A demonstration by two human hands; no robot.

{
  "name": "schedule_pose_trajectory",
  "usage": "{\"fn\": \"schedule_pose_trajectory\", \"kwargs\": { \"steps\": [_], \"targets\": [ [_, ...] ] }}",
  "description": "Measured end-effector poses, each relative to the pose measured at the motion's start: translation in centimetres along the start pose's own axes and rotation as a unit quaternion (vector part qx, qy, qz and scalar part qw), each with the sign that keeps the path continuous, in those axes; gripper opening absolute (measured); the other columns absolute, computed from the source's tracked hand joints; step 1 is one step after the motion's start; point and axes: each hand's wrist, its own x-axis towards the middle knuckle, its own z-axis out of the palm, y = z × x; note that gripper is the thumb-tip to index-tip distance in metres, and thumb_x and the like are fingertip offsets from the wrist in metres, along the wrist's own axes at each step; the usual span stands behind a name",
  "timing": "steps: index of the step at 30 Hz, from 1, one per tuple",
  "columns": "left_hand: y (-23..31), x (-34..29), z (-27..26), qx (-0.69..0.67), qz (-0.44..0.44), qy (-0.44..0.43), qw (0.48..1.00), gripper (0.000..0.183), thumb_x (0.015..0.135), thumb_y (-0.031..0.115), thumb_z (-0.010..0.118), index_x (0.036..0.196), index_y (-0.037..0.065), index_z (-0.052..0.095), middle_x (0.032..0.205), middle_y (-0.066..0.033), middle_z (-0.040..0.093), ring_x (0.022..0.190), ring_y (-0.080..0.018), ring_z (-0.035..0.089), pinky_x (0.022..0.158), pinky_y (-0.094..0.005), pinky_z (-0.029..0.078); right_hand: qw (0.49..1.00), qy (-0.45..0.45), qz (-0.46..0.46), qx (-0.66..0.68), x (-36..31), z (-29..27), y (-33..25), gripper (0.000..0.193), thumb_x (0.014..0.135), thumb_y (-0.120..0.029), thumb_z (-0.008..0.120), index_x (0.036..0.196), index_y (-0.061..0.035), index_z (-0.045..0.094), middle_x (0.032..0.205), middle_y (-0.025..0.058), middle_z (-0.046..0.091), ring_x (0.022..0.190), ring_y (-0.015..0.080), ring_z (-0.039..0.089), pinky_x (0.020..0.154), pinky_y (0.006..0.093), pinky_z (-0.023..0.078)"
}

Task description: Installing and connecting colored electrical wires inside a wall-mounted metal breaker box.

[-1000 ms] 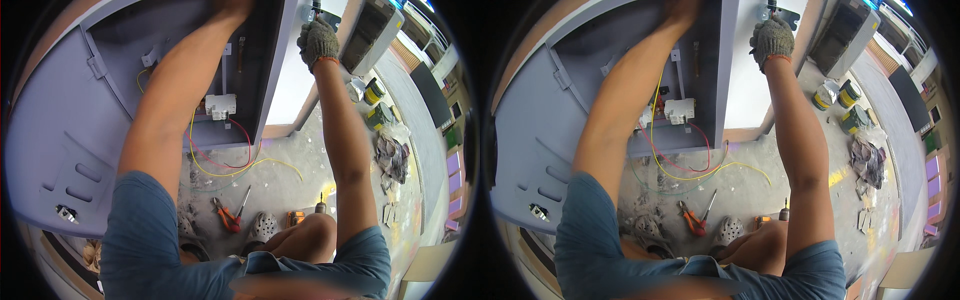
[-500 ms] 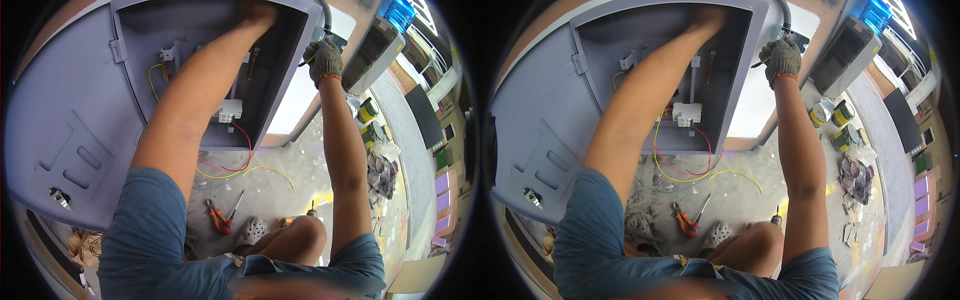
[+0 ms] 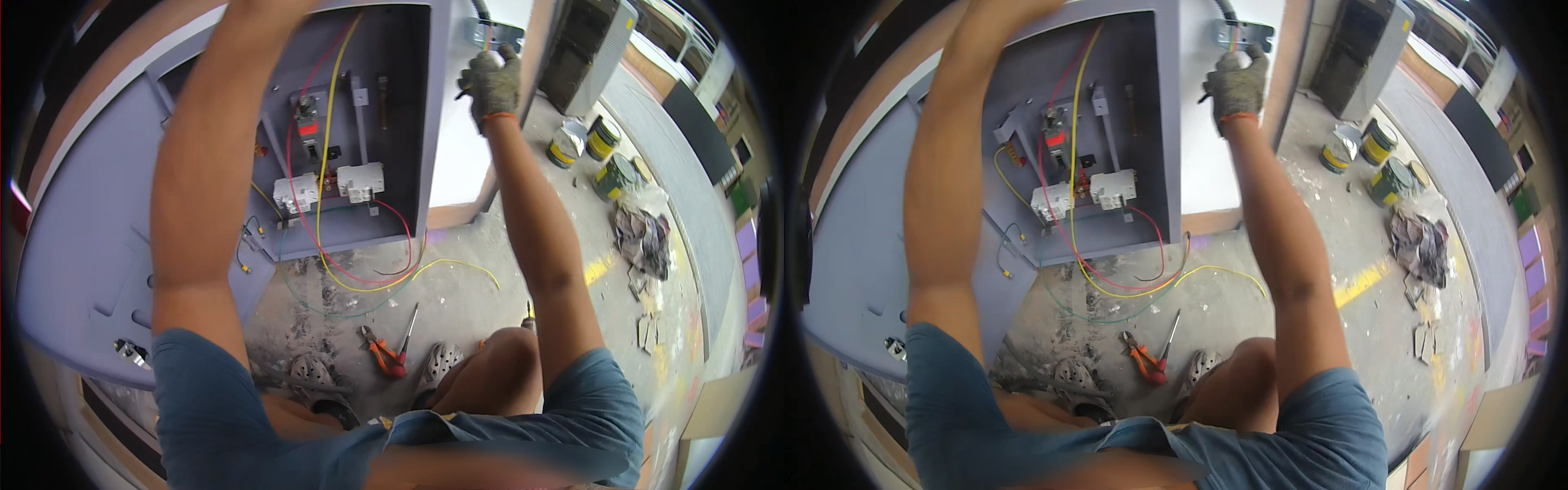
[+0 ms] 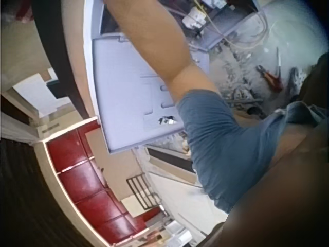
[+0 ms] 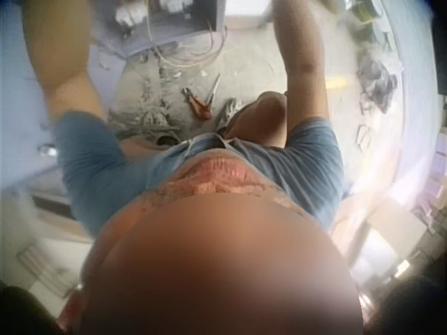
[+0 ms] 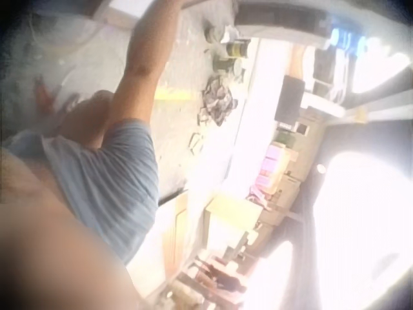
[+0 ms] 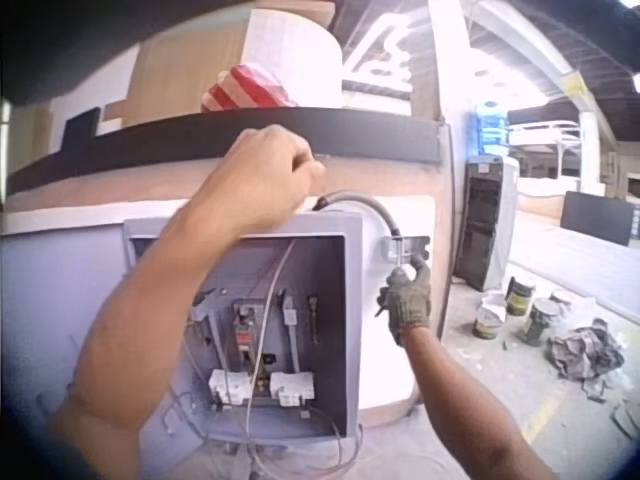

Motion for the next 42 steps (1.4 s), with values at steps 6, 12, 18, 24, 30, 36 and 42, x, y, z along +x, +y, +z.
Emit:
{"fn": "schedule_pose_trajectory", "kwargs": {
  "steps": [6, 12, 18, 24, 30, 36, 42],
  "targets": [
    [-8.6, 10.1, 12.4, 0.079, 0.031, -0.104, 0.991, 0.022, 0.079, 0.024, 0.064, 0.082, 0.005, 0.076, 0.087, -0.0215, 0.07, 0.081, -0.0376, 0.069, 0.076, -0.0426, 0.054, 0.8, -0.022, -0.519, -0.301, -10.3, 3.6, -4.3, 0.045, 0.083, -0.019, 0.066, 0.126, -0.0077, 0.055, 0.106, 0.0126, 0.063, 0.101, 0.031, 0.06, 0.089, 0.0469, 0.046],
    [-11.3, 13.3, 13.4, 0.294, 0.036, -0.181, 0.938, 0.015, 0.072, 0.021, 0.073, 0.082, 0.01, 0.078, 0.084, -0.0175, 0.072, 0.076, -0.0284, 0.07, 0.073, -0.04, 0.054, 0.882, -0.178, -0.304, -0.314, -13.6, 10.5, -4.4, 0.028, 0.079, -0.013, 0.069, 0.106, -0.0085, 0.067, 0.094, 0.0142, 0.069, 0.085, 0.0323, 0.067, 0.076, 0.0419, 0.054],
    [-12.6, 12.6, 14.0, 0.061, 0.031, -0.203, 0.977, 0.018, 0.072, 0.024, 0.077, 0.085, 0.011, 0.078, 0.086, -0.0139, 0.074, 0.077, -0.0248, 0.07, 0.073, -0.0379, 0.054, 0.756, -0.213, -0.11, -0.609, -3.6, 15.9, -1.7, 0.029, 0.096, -0.021, 0.051, 0.113, -0.0035, 0.067, 0.111, 0.0204, 0.067, 0.107, 0.0385, 0.063, 0.089, 0.044, 0.053],
    [-13.4, 13.9, 14.2, 0.119, 0.085, -0.301, 0.942, 0.031, 0.082, 0.031, 0.072, 0.105, 0.01, 0.076, 0.099, -0.0144, 0.074, 0.088, -0.0236, 0.068, 0.08, -0.0375, 0.052, 0.885, -0.118, -0.203, -0.402, 0.4, 19.3, 4.2, 0.032, 0.093, -0.024, 0.054, 0.113, -0.0025, 0.066, 0.112, 0.0232, 0.066, 0.105, 0.0386, 0.064, 0.089, 0.045, 0.053],
    [-9.6, 11.3, 11.4, 0.106, 0.097, -0.312, 0.939, 0.032, 0.083, 0.031, 0.07, 0.106, 0.009, 0.075, 0.101, -0.0147, 0.073, 0.09, -0.0239, 0.068, 0.081, -0.038, 0.052, 0.935, -0.022, -0.232, -0.265, 1.1, 18.9, 7.0, 0.036, 0.092, -0.024, 0.049, 0.114, 0.0018, 0.063, 0.116, 0.0297, 0.062, 0.109, 0.0429, 0.06, 0.093, 0.0479, 0.05],
    [-9.0, 8.1, 9.7, 0.097, 0.068, -0.32, 0.94, 0.034, 0.085, 0.032, 0.068, 0.108, 0.008, 0.074, 0.103, -0.0151, 0.072, 0.092, -0.0243, 0.067, 0.082, -0.0386, 0.052, 0.895, -0.11, -0.105, -0.42, -0.9, 17.8, 2.9, 0.036, 0.092, -0.023, 0.049, 0.115, 0.0013, 0.063, 0.119, 0.0291, 0.061, 0.113, 0.0424, 0.059, 0.095, 0.0473, 0.049],
    [-6.9, 7.5, 9.1, 0.09, 0.07, -0.326, 0.938, 0.036, 0.086, 0.033, 0.066, 0.11, 0.007, 0.073, 0.105, -0.0155, 0.072, 0.094, -0.0247, 0.067, 0.083, -0.0391, 0.051, 0.931, -0.048, -0.152, -0.329, -1.3, 16.0, 2.3, 0.035, 0.091, -0.022, 0.051, 0.115, 0.001, 0.063, 0.12, 0.0295, 0.061, 0.114, 0.0427, 0.058, 0.096, 0.0477, 0.048]
  ]
}}
